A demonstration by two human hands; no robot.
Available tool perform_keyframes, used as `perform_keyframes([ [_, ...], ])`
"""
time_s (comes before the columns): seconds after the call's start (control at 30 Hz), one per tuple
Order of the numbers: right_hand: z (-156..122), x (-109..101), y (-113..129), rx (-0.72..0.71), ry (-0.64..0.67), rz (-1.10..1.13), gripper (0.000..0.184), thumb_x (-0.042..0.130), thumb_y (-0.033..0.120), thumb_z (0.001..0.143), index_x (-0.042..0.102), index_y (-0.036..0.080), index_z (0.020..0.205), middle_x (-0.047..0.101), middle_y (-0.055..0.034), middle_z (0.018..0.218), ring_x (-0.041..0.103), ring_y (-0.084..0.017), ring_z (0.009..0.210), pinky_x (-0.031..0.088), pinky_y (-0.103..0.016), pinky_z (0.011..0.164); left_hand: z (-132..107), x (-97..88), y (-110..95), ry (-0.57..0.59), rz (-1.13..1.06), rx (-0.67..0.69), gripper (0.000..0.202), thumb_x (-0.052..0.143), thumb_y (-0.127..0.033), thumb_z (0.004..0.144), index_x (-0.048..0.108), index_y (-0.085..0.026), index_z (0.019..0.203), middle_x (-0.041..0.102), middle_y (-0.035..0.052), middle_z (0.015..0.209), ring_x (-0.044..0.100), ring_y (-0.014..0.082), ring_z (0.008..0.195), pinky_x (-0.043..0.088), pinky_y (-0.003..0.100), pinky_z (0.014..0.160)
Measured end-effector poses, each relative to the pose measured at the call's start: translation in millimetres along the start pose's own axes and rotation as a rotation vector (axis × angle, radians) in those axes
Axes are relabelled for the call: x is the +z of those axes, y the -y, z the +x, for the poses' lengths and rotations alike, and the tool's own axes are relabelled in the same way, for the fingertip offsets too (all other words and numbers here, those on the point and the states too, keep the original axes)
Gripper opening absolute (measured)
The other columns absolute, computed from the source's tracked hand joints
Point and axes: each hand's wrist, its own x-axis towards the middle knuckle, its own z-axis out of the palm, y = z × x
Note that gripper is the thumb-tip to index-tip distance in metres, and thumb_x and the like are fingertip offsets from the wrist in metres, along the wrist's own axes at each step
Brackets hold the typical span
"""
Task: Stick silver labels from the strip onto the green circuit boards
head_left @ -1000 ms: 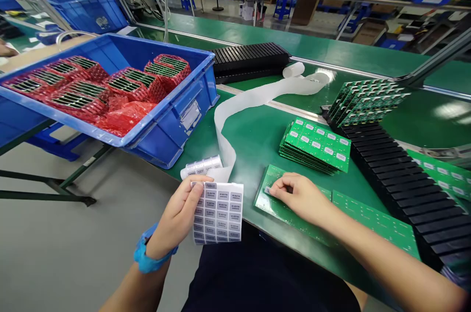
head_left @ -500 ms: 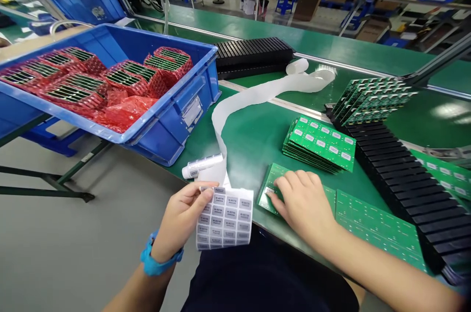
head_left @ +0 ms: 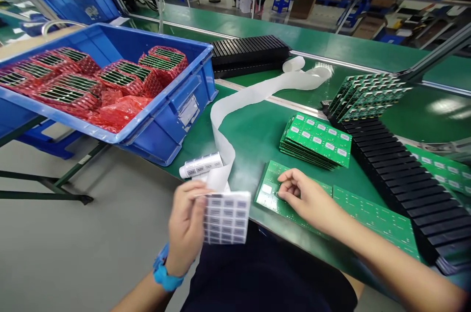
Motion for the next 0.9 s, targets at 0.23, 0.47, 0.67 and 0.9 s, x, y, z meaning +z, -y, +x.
perform_keyframes([
  [0.23,-8.9,13.1,-2.2,-0.305,-0.197,-0.38,0.008,0.047,0.01,0.08,0.043,0.016,0.082,0.05,0.0002,0.077,0.045,-0.013,0.073,0.039,-0.028,0.064,8.3,17.3,51.0,0.065,0.238,-0.179,0.019,0.042,-0.03,0.09,0.056,-0.02,0.097,0.025,-0.0015,0.142,0.014,0.0189,0.134,0.02,0.039,0.109],
  [0.47,-19.2,5.7,0.3,-0.443,-0.397,-0.4,0.008,0.047,0.012,0.083,0.044,0.015,0.09,0.043,-0.0065,0.1,0.048,-0.012,0.082,0.042,-0.026,0.068,57.1,38.4,26.7,-0.155,0.284,-0.014,0.02,0.046,-0.029,0.088,0.059,-0.014,0.091,0.028,0.0062,0.14,0.021,0.0232,0.132,0.02,0.041,0.108],
  [0.67,-13.0,-13.5,40.2,-0.637,-0.389,-0.279,0.026,0.054,0.013,0.083,0.052,0.016,0.109,0.049,-0.006,0.102,0.046,-0.013,0.099,0.041,-0.028,0.085,41.6,36.9,-33.2,0.322,-0.086,0.093,0.019,0.044,-0.018,0.089,0.06,-0.015,0.098,0.054,0.004,0.096,0.051,0.0076,0.091,0.041,0.018,0.08],
  [0.9,4.4,-6.3,66.1,-0.464,-0.141,-0.125,0.008,0.053,0.021,0.086,0.061,0.019,0.084,0.055,0.0008,0.084,0.048,-0.01,0.083,0.039,-0.025,0.075,34.8,49.3,-39.0,0.426,-0.216,-0.039,0.022,0.044,-0.026,0.09,0.057,-0.012,0.08,0.055,0.0026,0.082,0.051,0.0075,0.079,0.04,0.019,0.072],
])
